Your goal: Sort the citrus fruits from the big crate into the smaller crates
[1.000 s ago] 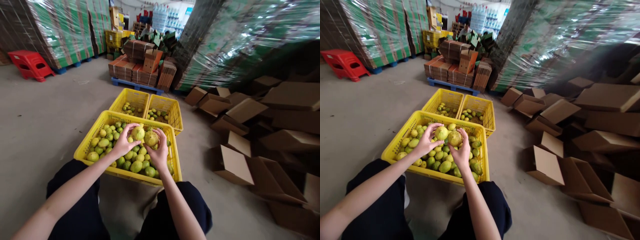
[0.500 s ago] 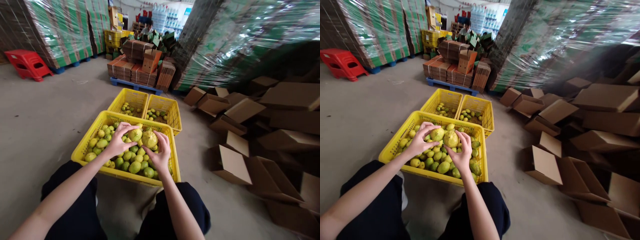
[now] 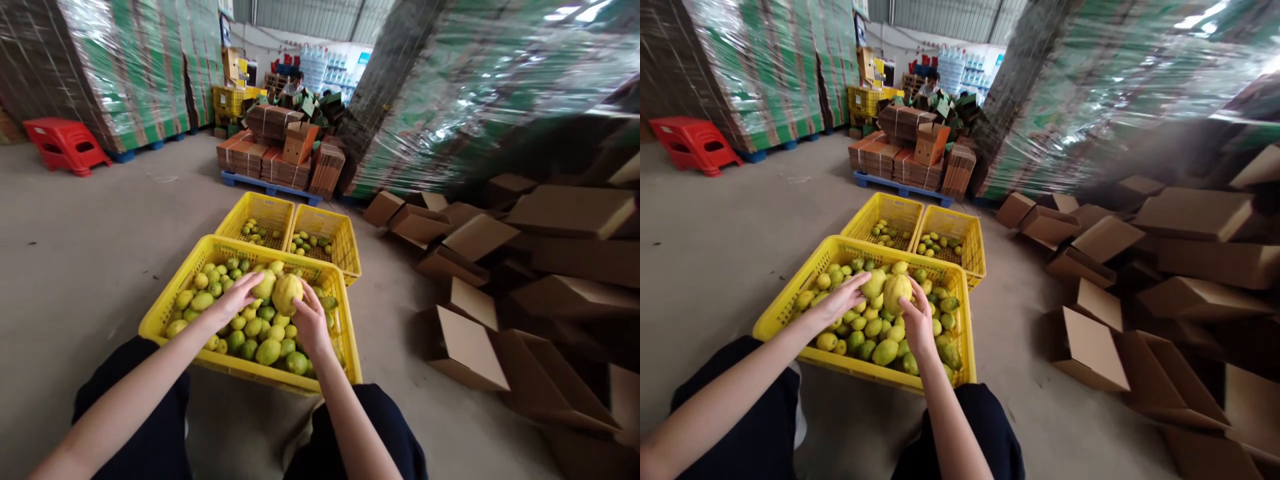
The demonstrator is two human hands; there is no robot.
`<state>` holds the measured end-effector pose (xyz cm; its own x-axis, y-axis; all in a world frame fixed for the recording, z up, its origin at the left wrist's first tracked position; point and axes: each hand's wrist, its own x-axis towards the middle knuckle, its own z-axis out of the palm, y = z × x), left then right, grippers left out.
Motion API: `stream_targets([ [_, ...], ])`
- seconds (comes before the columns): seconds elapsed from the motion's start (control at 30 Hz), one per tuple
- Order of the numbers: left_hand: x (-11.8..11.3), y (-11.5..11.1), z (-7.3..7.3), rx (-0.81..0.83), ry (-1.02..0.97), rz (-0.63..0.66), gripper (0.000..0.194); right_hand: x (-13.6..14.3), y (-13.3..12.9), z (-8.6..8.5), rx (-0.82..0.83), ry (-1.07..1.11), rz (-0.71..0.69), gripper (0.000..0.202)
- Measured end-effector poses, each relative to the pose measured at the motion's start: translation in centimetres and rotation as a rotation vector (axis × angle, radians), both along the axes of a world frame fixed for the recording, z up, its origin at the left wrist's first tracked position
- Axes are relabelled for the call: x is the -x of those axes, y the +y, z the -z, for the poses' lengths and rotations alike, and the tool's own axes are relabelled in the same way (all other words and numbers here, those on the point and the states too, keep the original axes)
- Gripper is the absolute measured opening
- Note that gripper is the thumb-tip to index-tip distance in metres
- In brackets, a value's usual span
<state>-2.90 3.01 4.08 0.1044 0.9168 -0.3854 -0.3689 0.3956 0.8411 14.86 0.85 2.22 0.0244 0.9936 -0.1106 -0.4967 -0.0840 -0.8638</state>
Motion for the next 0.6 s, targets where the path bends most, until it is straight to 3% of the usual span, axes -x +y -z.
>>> stream_targets([
  [0.13,-0.5,-0.5,0.1,-0.021,0.114,-0.039,0.035,0.9,0.1,0.3,0.082,0.175,-0.079,0.043],
  [0.23,-1.0,-0.5,0.0,-0.053,0.087,-0.08,0.028,1.6,-0.1,0.0,0.14,0.198,-0.11,0.038],
  [0.37,-1.7,0.1,-0.1,0.129,-0.147,-0.067,0.019,2.2,-0.2,-0.8,0.203,0.242,-0.149,0.033],
  [0.5,-2.2,0.7,-0.4,0.327,-0.412,-0.075,0.036,2.1,0.3,-1.1,0.272,0.349,-0.115,0.036],
  [0.6,-2.3,1.0,-0.6,0.356,-0.537,-0.077,0.041,1.5,1.0,-0.9,0.28,0.379,-0.04,0.037],
])
